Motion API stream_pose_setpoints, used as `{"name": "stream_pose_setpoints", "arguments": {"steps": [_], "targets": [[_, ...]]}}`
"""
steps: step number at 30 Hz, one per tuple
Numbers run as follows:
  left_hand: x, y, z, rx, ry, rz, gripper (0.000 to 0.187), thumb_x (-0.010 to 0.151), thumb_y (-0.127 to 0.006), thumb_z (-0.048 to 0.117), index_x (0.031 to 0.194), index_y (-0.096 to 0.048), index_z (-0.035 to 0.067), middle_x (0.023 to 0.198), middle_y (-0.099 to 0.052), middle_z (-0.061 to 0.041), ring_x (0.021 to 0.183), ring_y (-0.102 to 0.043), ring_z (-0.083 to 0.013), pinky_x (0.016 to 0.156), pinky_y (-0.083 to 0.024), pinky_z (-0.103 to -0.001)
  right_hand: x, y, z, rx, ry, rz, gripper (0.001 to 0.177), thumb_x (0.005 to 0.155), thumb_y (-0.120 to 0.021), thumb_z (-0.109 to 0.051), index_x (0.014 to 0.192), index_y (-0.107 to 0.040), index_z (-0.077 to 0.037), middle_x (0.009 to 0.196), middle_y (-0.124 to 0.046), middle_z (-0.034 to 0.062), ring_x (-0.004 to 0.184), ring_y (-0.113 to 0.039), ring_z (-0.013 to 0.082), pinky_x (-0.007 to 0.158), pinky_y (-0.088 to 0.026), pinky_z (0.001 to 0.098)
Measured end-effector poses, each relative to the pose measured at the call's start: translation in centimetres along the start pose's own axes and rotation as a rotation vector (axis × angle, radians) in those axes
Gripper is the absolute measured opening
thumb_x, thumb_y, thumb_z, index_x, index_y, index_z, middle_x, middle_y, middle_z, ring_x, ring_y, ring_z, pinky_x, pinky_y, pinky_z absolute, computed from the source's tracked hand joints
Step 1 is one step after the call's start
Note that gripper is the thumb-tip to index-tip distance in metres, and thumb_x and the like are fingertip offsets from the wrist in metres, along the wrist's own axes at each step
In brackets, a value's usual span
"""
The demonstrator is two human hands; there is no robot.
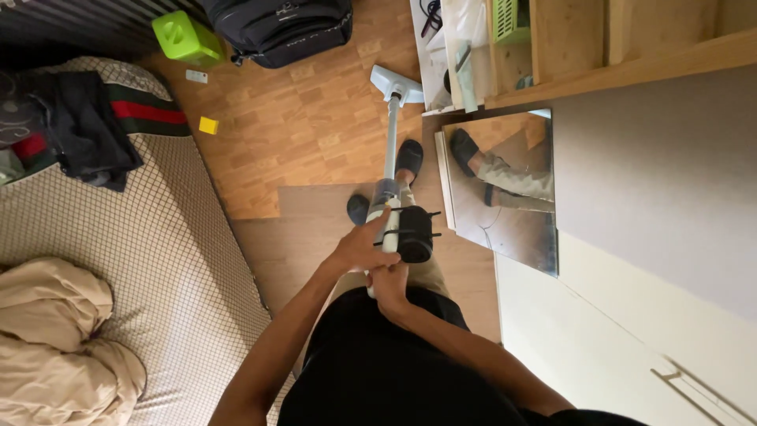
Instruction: Assembling components of a handheld vacuum cleaner and testing parts of the unit.
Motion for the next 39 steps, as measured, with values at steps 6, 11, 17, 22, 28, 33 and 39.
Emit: {"name": "stream_pose_setpoints", "arguments": {"steps": [6, 11, 17, 22, 28, 33, 39], "targets": [[1.6, 0.2, 0.2, -0.086, 0.020, -0.004, 0.120, 0.065, -0.082, 0.044, 0.163, -0.022, 0.010, 0.139, -0.060, -0.027, 0.127, -0.061, -0.0383, 0.104, -0.049, -0.039, 2.6, 0.4, -0.5, -0.116, 0.061, 0.044, 0.016, 0.089, -0.062, -0.003, 0.074, -0.062, 0.002, 0.061, -0.061, 0.0063, 0.048, -0.056, 0.0134, 0.040, -0.040, 0.0306], [3.5, 0.2, 0.8, -0.121, -0.058, 0.047, 0.118, 0.067, -0.084, 0.042, 0.163, -0.023, 0.009, 0.131, -0.065, -0.028, 0.121, -0.064, -0.0403, 0.100, -0.050, -0.041, 4.4, 0.9, -2.3, -0.177, 0.037, 0.062, 0.018, 0.093, -0.058, -0.008, 0.080, -0.059, 0.003, 0.060, -0.059, 0.0076, 0.047, -0.056, 0.0149, 0.039, -0.040, 0.0325], [6.3, -0.4, 0.0, -0.186, -0.032, 0.069, 0.117, 0.067, -0.082, 0.040, 0.163, -0.022, 0.008, 0.131, -0.066, -0.027, 0.122, -0.066, -0.0382, 0.103, -0.049, -0.039, 5.9, 1.0, -6.0, -0.352, 0.174, 0.100, 0.023, 0.091, -0.060, -0.011, 0.111, -0.059, 0.000, 0.071, -0.065, 0.0065, 0.053, -0.064, 0.0114, 0.041, -0.047, 0.0308], [9.0, -0.8, 0.5, -0.227, -0.218, 0.205, 0.113, 0.072, -0.085, 0.035, 0.161, -0.025, -0.001, 0.144, -0.057, -0.031, 0.134, -0.057, -0.0416, 0.111, -0.043, -0.040, 8.2, 1.6, -8.2, -0.299, 0.266, 0.131, 0.043, 0.083, -0.054, -0.007, 0.126, -0.052, -0.002, 0.079, -0.065, 0.0089, 0.052, -0.063, 0.0179, 0.039, -0.048, 0.0356], [12.6, -1.6, 1.8, -0.349, -0.238, 0.251, 0.115, 0.074, -0.086, 0.029, 0.161, -0.019, -0.003, 0.151, -0.050, -0.032, 0.140, -0.050, -0.0405, 0.113, -0.040, -0.041, 15.2, 6.7, -3.6, -0.497, 0.644, -0.009, 0.026, 0.093, -0.063, -0.001, 0.118, -0.070, 0.003, 0.101, -0.077, 0.0161, 0.092, -0.075, 0.0226, 0.073, -0.058, 0.0370], [14.3, 0.9, 5.4, -0.333, -0.065, 0.226, 0.116, 0.069, -0.080, 0.034, 0.163, -0.020, 0.003, 0.146, -0.058, -0.026, 0.126, -0.064, -0.0354, 0.106, -0.048, -0.037, 15.1, 4.9, -11.3, -0.437, 0.592, -0.057, 0.031, 0.088, -0.058, -0.001, 0.117, -0.067, 0.006, 0.097, -0.074, 0.0165, 0.085, -0.070, 0.0249, 0.067, -0.054, 0.0388], [17.6, 1.8, 6.3, -0.380, -0.080, 0.260, 0.118, 0.070, -0.083, 0.035, 0.163, -0.016, 0.005, 0.146, -0.049, -0.036, 0.123, -0.055, -0.0482, 0.100, -0.047, -0.047, 19.4, 6.0, -11.1, -0.499, 0.166, 0.002, 0.020, 0.091, -0.058, -0.006, 0.103, -0.070, 0.006, 0.080, -0.071, 0.0173, 0.067, -0.069, 0.0254, 0.055, -0.051, 0.0409]]}}
Point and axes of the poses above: each hand's wrist, its own x-axis towards the middle knuckle, its own y-axis out of the back of the hand, z = x × y, the point moved 3 cm from there along x, towards the middle knuckle
